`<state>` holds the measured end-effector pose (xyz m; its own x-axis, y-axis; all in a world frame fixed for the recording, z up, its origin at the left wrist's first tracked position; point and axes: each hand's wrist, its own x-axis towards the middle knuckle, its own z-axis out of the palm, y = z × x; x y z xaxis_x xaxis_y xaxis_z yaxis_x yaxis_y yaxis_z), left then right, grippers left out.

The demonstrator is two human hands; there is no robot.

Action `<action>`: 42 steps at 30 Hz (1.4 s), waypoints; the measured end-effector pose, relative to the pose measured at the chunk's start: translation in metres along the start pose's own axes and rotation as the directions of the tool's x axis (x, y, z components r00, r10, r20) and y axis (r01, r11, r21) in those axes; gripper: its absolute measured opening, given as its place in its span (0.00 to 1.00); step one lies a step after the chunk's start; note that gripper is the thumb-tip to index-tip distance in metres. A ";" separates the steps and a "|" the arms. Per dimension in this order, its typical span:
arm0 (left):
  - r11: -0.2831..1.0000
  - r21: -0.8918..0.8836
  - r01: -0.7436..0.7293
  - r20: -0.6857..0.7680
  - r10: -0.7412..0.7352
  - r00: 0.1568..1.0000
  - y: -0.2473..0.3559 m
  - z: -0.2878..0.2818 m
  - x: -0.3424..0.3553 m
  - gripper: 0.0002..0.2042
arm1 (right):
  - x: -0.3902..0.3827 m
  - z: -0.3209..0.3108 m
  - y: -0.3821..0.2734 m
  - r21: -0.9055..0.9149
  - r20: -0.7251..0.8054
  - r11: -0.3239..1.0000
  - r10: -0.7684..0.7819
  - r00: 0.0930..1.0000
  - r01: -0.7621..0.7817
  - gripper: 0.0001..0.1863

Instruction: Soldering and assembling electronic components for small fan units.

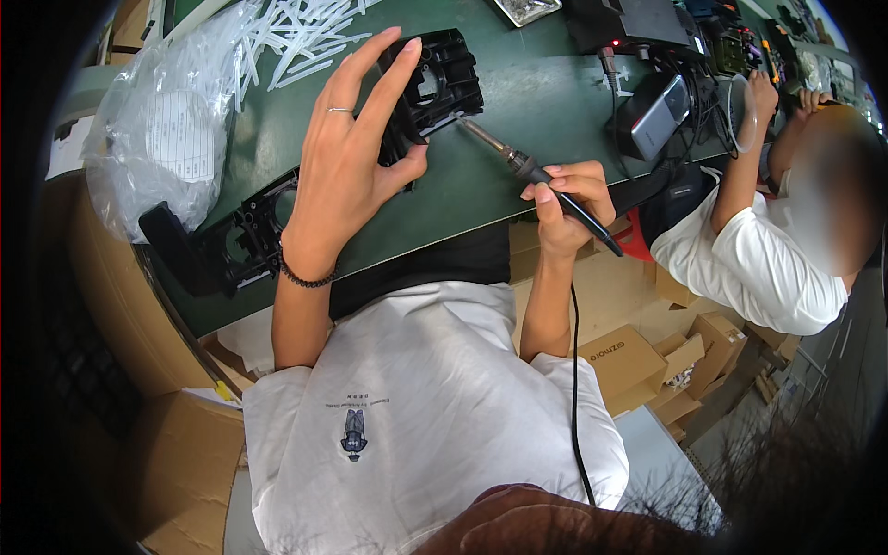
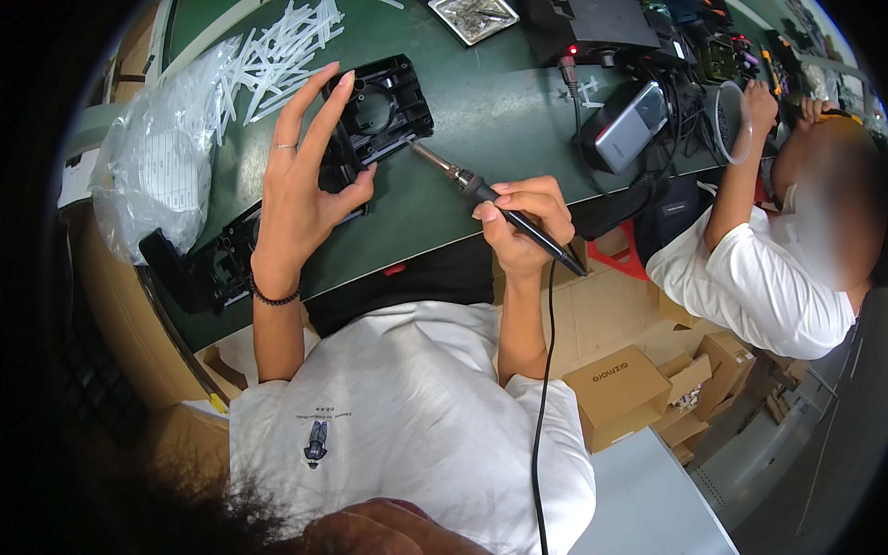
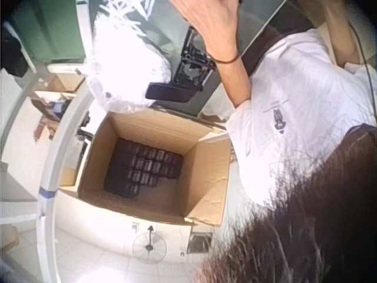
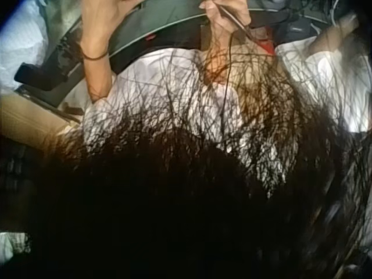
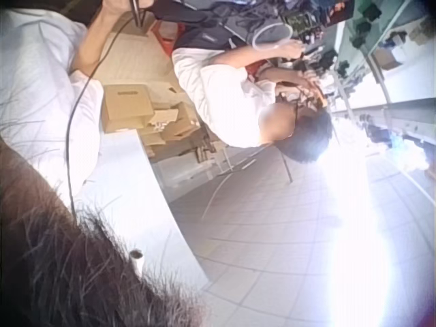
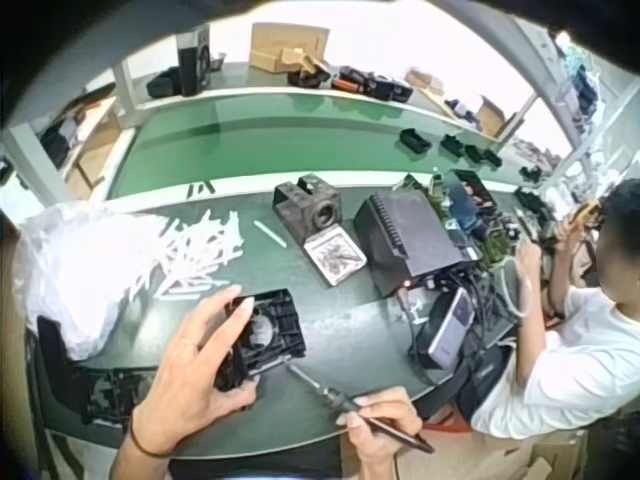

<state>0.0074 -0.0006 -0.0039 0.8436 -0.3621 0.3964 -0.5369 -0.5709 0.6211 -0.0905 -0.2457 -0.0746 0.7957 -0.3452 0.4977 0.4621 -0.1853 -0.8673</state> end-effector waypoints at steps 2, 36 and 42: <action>1.000 0.000 0.001 -0.004 -0.001 1.000 0.000 0.000 0.000 0.45 | 0.000 -0.001 -0.001 -0.004 0.004 1.000 0.009 1.000 -0.009 0.11; 0.999 0.012 0.031 0.024 -0.031 0.999 0.000 -0.001 -0.001 0.47 | 0.008 -0.004 -0.003 0.117 0.235 0.993 -0.004 0.972 -0.024 0.10; 1.000 0.003 0.021 0.025 -0.021 0.999 0.001 0.000 0.003 0.46 | 0.010 -0.006 -0.001 0.124 0.199 0.992 -0.006 0.980 -0.019 0.11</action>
<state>0.0093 -0.0020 -0.0017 0.8544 -0.3684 0.3665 -0.5194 -0.5806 0.6270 -0.0855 -0.2545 -0.0694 0.8547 -0.1544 0.4956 0.4921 -0.0632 -0.8683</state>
